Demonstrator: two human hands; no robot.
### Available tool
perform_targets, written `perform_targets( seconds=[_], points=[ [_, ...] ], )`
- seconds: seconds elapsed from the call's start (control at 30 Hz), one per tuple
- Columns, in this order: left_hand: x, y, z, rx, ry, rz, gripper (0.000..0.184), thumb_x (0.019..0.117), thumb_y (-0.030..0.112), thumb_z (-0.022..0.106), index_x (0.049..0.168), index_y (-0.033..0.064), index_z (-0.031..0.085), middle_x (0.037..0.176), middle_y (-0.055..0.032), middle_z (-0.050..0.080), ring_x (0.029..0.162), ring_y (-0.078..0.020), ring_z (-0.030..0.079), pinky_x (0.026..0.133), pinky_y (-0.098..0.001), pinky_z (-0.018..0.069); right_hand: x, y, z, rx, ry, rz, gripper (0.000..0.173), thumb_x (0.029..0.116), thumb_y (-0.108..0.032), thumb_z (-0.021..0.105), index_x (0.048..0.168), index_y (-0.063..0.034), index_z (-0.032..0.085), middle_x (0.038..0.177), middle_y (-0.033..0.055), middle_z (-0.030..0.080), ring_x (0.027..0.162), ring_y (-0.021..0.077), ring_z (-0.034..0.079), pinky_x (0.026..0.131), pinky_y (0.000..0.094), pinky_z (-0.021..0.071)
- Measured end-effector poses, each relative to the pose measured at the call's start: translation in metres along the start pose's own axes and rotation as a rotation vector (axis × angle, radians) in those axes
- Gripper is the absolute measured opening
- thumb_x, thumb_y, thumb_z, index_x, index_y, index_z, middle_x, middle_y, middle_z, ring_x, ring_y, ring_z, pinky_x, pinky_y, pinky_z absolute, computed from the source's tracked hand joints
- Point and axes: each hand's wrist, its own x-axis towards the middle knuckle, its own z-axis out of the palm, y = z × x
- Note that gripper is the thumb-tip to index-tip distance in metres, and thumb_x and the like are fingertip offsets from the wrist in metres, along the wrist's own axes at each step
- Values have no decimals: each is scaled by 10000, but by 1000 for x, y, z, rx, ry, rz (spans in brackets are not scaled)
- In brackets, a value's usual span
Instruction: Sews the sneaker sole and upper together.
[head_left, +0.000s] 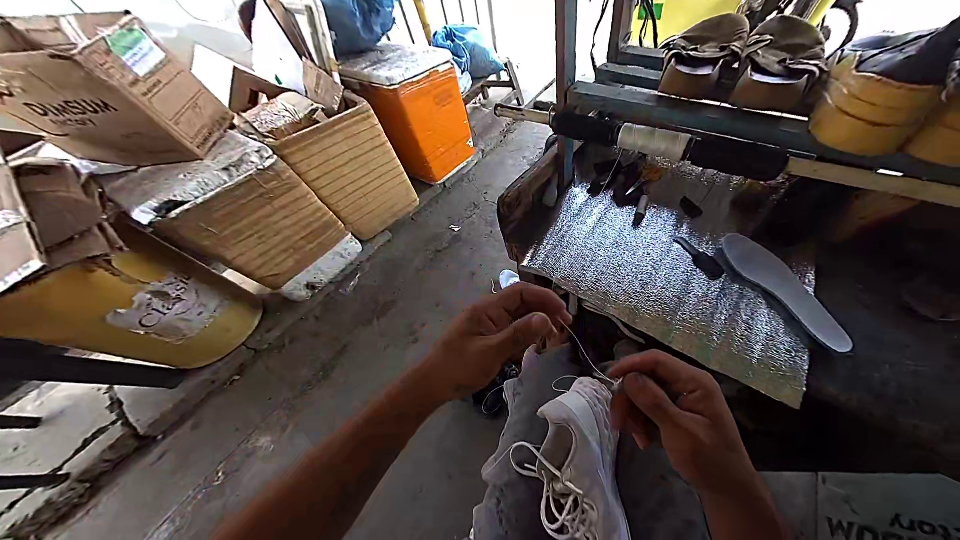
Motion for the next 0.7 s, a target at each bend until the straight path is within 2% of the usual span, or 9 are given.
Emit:
perform_targets(
  seconds=[0.07,0.13,0.23,0.33,0.4,0.43,0.53,0.63,0.7],
  points=[
    [2,-25,29,-105,4,-15,654,1032,589,459,1427,72,527,1364,-70,642,1254,-193,612,1078,-401,494,4,0,0,84,45,32,205,1089,-126,461,1125,-31,639,827,10,738,522,-10,571,453,138,466],
    [1,-40,61,-175,-119,-37,810,994,646,485,1498,13,448,1371,-65,636,1267,-151,592,1101,-378,470,12,-1,-11,112,80,77,224,1091,-130,438,1104,-42,643,870,34,759,508,-2,578,451,149,478],
    [2,-39,78,-113,-190,-66,353,1044,315,596,1222,16,654,1002,10,704,852,-32,659,778,-237,577,35,1,-62,25,72,213,262,1071,-179,459,1079,-72,698,896,45,763,489,-1,556,460,160,476],
    [15,-23,51,146,-65,-95,200,1061,233,556,1048,97,701,809,89,625,651,38,532,602,-146,460,75,16,-126,-483,213,334,236,1076,-205,491,1186,-117,681,1039,-8,725,504,21,511,454,195,462],
    [27,-4,25,319,-32,-132,187,1050,271,579,1030,150,720,762,106,623,622,35,525,576,-146,441,107,38,-168,-931,326,468,330,1057,-278,571,1295,-68,662,1156,141,704,852,257,673,747,489,557],
    [34,8,14,394,-52,-139,170,1042,271,590,1028,167,723,758,108,632,616,31,537,563,-146,446,120,50,-184,-1065,341,554,384,1049,-294,575,1335,-45,636,1219,221,667,1036,375,664,882,617,517],
    [58,48,-9,561,-71,-73,154,1041,253,593,1021,164,717,723,90,623,562,7,523,495,-157,426,138,74,-208,-1333,327,716,465,1016,-343,609,1358,-28,614,1418,294,523,1202,504,591,919,732,470],
    [81,19,4,610,438,348,222,1037,147,562,840,67,624,663,49,524,537,59,430,482,-59,301,142,72,-208,-1403,315,755,433,1023,-291,606,1326,19,622,1410,314,525,1194,522,590,897,739,472],
    [94,74,26,646,578,-119,223,1067,109,500,891,16,600,782,-36,547,630,-18,480,566,-117,362,139,70,-206,-1446,306,768,366,994,-191,584,1307,-8,636,1382,300,554,1174,511,605,868,733,479]
  ],
)
